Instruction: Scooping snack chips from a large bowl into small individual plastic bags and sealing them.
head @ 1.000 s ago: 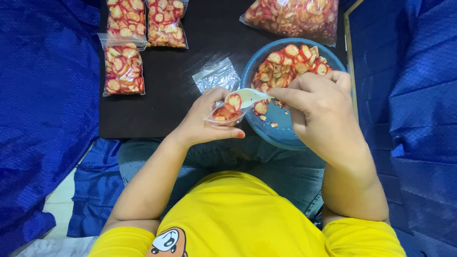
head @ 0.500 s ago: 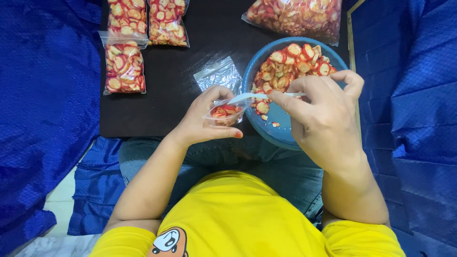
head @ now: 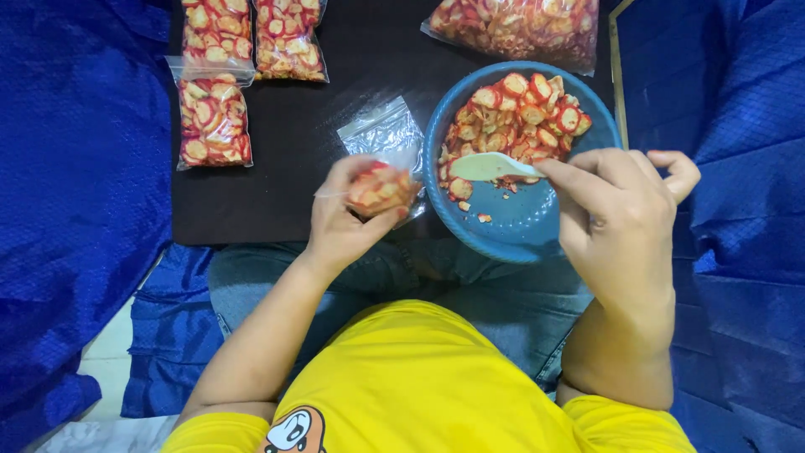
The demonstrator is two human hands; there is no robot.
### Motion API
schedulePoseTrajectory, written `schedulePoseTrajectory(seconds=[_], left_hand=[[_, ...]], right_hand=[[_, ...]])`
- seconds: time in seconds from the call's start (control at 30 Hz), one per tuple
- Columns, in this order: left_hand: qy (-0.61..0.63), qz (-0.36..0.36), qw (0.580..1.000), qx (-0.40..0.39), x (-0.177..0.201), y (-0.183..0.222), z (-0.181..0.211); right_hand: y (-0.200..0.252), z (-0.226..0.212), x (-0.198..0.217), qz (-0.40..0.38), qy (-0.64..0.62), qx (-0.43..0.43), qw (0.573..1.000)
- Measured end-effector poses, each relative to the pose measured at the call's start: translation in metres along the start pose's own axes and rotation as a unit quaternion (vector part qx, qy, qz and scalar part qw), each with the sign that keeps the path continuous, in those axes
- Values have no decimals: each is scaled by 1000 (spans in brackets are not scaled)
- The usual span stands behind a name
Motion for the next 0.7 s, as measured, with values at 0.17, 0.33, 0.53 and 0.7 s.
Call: schedulePoseTrajectory(seconds=[0.17,0.33,0.53,0.7], left_hand=[[10,-14,999,36,-12,12,-5],[-26,-61,997,48,-4,5,8],[-68,-69,995,38,-5,-1,10],[-78,-128,987,62,-7,-2,16]], right_hand=[[14,17,-18,-31,35,-46,998],[24,25,-36,-63,80,-77,992],[26,38,-58,-104,124,-106,981],[19,31,-60,-140,50,-120,982]])
Point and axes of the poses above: each hand's wrist, its own y-axis away from the middle knuckle, its own x-axis out of the back of the hand, z = x × y, the point moved 1 cm from there along -y, towards the middle knuckle, and after that the axes turned 7 degrees about -y, right-handed, at the moved point
